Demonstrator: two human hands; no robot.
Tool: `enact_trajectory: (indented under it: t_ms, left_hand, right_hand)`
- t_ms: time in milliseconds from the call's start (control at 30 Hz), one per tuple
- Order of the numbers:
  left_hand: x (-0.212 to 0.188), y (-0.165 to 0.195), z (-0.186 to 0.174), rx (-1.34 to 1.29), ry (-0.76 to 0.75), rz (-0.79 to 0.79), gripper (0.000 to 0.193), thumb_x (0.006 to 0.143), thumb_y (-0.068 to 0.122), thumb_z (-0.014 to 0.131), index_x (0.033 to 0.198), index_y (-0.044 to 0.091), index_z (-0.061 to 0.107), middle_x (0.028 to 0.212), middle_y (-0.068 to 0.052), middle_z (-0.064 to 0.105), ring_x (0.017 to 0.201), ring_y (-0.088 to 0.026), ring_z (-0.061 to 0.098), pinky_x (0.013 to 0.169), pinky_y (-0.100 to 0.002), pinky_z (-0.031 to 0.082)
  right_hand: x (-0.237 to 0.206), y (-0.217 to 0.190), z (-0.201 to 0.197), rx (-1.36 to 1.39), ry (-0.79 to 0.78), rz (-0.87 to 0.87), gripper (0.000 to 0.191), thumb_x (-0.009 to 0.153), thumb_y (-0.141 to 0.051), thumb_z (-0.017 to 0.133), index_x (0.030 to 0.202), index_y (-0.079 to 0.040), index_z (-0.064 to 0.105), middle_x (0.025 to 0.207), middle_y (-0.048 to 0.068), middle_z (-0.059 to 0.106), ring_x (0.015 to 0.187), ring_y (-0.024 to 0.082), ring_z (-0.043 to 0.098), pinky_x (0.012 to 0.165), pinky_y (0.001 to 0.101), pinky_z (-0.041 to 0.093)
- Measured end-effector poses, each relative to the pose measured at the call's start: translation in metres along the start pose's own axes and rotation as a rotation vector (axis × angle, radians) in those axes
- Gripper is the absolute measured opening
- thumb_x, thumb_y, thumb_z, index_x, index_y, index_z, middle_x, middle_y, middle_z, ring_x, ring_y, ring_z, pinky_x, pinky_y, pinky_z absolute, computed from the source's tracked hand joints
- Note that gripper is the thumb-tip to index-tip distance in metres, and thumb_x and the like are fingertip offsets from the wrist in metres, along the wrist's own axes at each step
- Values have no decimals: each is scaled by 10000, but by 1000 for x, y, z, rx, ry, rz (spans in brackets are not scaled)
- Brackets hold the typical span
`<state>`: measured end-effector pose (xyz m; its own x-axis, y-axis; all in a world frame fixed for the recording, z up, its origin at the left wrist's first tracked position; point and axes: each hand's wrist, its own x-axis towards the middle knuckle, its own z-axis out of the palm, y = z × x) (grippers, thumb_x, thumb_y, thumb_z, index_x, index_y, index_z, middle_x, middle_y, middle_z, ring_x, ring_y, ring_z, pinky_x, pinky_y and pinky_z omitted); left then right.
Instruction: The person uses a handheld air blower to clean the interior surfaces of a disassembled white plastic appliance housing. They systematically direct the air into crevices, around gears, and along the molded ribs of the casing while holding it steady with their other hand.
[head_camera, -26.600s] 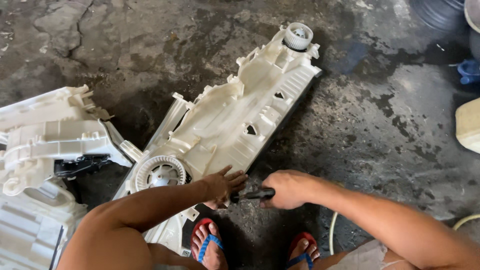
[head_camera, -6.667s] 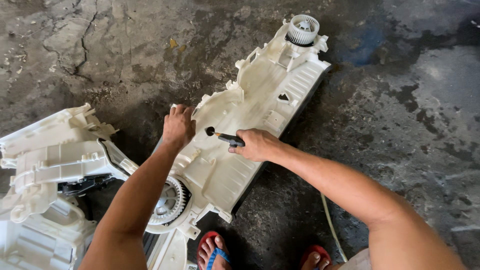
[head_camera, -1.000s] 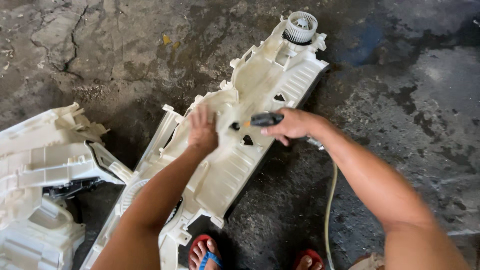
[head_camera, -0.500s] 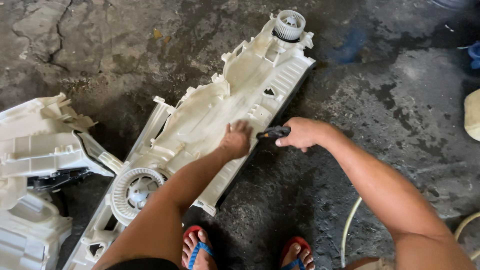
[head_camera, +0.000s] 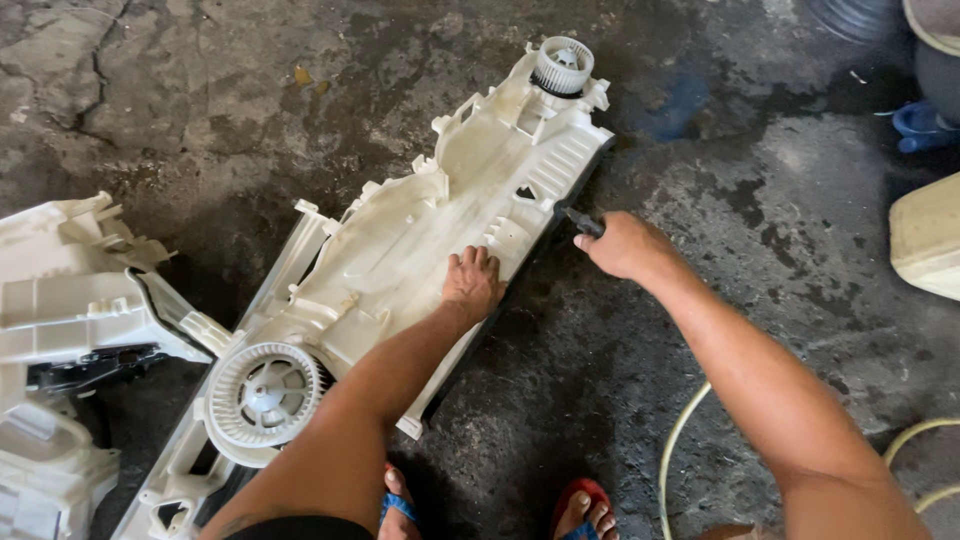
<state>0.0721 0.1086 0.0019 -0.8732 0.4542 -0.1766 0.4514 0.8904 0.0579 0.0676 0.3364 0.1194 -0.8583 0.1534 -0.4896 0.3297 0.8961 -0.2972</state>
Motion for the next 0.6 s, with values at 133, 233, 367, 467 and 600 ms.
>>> enact_trajectory:
  t_ms: [133,233,367,467,600]
  left_hand:
    - [-19,10,4,-10,14,-123,828,890,572,659,1470,47,390,1395,-179,459,1277,-352,432,980,-520,389]
    - [-33,20,6,35,-51,-111,1044,854,644,685,1574,55,210,1452,-223,403,1322,-382,401,1012,-552,367]
    - [-44,22,7,148,-219,-96,1170,854,635,702,1657,99,41,1530,-271,325,1317,-418,383,1032,-633,336]
    - [-43,14,4,115,-293,-138,1197,842,634,716,1632,125,-25,1572,-274,231,1397,-507,238,1068,-710,276]
    - [-36,16,-16,126,-420,-140,940,913,525,676,1572,97,160,1590,-268,254,1454,-626,166,1081,-772,287]
  right_hand:
    - [8,10,1,12,-33,-11,406,969,-468,665,964,-65,717,733,78,670,651,214,660,725,457,551]
    - [16,5,10,78,-159,-96,320,936,-444,679,980,-127,683,698,56,665,610,186,666,668,403,576]
    - [20,-6,28,223,-504,-244,327,891,-374,752,951,-60,681,646,45,663,567,172,654,576,326,560]
    - [15,-15,38,333,-650,-266,392,883,-353,776,922,19,661,656,45,671,568,184,672,551,329,552]
    - [4,-15,26,268,-598,-214,333,894,-359,745,926,-42,647,649,47,661,550,167,655,547,319,565]
